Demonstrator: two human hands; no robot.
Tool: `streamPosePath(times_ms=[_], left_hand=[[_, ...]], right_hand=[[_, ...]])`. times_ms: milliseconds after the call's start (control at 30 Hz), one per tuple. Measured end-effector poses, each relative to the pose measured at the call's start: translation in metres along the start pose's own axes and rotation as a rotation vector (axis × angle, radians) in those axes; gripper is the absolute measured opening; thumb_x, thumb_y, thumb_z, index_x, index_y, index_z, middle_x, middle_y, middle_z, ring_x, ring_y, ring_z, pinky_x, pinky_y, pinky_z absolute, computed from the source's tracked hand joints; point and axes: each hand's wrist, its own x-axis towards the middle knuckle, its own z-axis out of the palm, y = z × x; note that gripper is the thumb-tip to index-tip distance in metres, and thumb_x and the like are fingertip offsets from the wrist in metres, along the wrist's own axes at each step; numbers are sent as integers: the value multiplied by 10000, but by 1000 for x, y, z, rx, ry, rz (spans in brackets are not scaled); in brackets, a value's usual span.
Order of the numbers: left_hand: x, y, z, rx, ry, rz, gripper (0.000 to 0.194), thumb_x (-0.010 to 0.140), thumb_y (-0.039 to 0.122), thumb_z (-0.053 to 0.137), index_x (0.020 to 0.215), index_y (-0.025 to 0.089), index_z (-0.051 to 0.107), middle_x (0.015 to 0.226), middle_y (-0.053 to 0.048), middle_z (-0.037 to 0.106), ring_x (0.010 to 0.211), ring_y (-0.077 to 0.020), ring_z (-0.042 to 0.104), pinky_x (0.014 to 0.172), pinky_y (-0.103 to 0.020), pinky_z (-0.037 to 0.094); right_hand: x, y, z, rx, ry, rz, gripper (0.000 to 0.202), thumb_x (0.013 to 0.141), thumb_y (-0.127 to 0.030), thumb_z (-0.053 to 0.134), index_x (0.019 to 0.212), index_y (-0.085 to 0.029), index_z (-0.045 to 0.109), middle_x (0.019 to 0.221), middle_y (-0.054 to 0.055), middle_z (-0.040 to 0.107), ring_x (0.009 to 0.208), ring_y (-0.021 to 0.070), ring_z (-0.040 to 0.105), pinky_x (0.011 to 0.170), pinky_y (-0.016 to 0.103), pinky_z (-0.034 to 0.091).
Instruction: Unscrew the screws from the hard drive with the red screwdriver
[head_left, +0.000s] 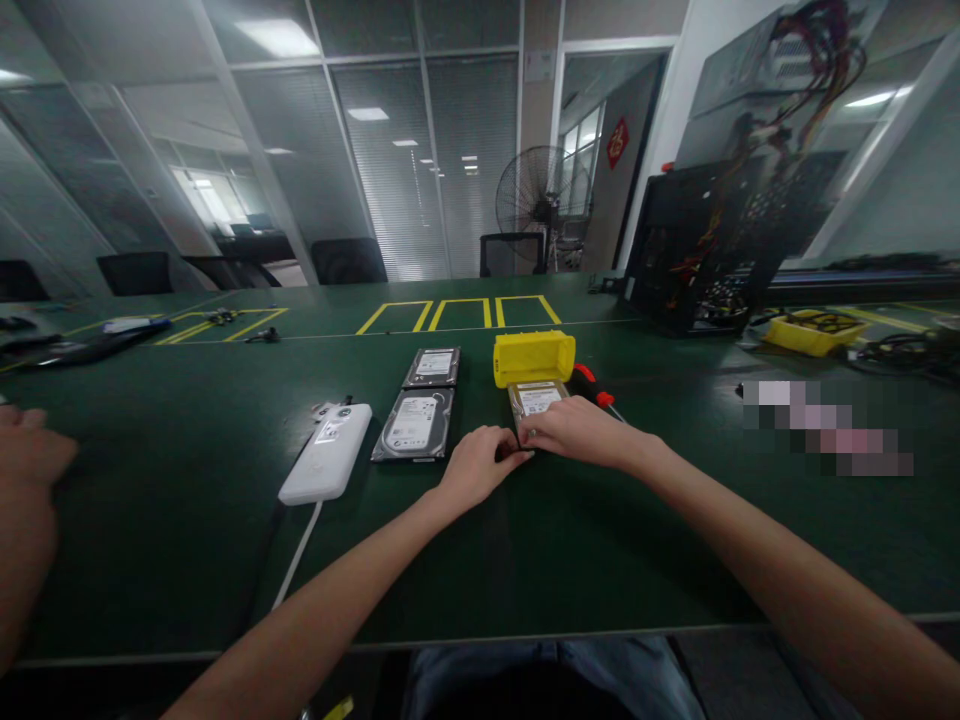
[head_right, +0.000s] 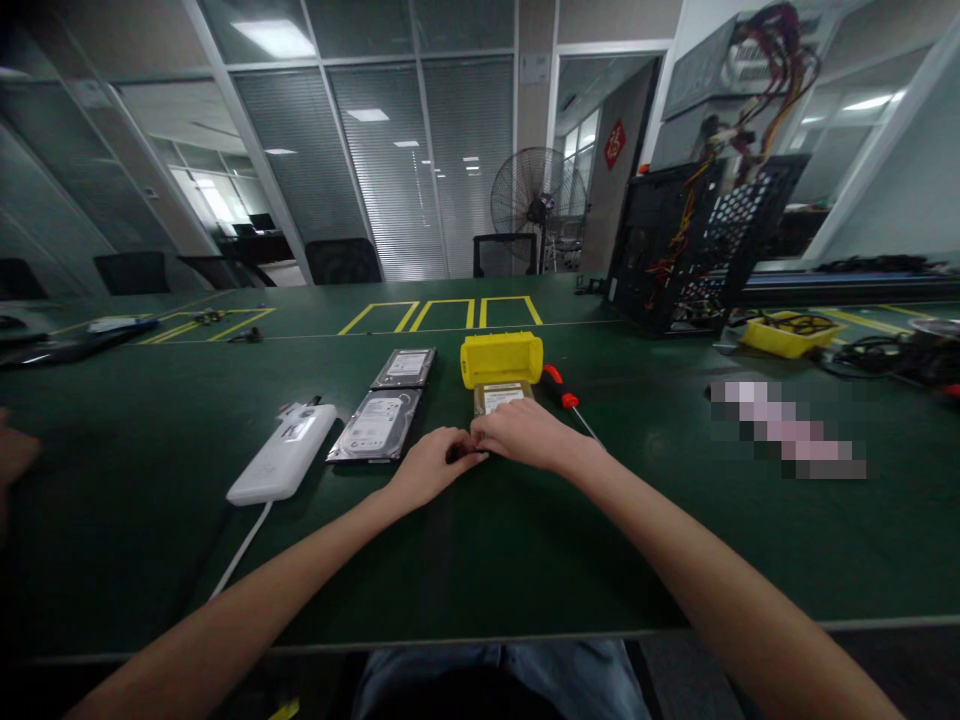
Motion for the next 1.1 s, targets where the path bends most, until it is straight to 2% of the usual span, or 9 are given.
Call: streamPosePath(times_ms=[167,333,533,733,900,1100], left_hand=[[0,-1,0,19,-6,8,269,826,448,528,809,203,638,763,-30,621,714,-184,552,616,-275,368],[0,-1,-1,17,-10,-5,271,827,454,528,796,202,625,788,-26,625,741,-185,558,616,-270,364],[0,0,-2,23,-8,-13,286,822,467,528,772,197,606,758,-17,594,726,-177,541,597,-270,348],[1,-2,-2,-23,5,-11,276,801,469,558,779,195,589,765,-7,579,722,-157,531,591,-252,352],[3,-5,-1,-55,11,-9,263,790,455,582,800,192,581,762,6,561,706,-139,516,584,-239,350],[4,-6,1,-95,13,-20,309,778,496,582,801,188,579,764,7,544,682,-130,499,584,-241,358]], right_hand=[[-4,-5,0,-14,-11,10,209,901,-295,439,985,-226,617,936,56,676,850,204,640,658,283,385],[-5,-5,4,-13,3,0,205,902,-296,429,972,-222,606,878,48,673,801,210,643,636,297,392],[-7,-1,6,94,1,32,189,878,-293,469,987,-233,611,957,57,664,870,213,632,714,336,442],[-7,3,11,112,35,11,195,877,-294,471,995,-245,619,941,43,672,844,204,637,704,334,453],[-7,3,7,126,61,9,211,867,-285,489,1008,-242,640,920,40,687,825,205,644,692,321,450],[-9,4,3,98,32,-15,233,865,-266,499,1019,-280,674,926,24,707,827,203,658,694,308,449]])
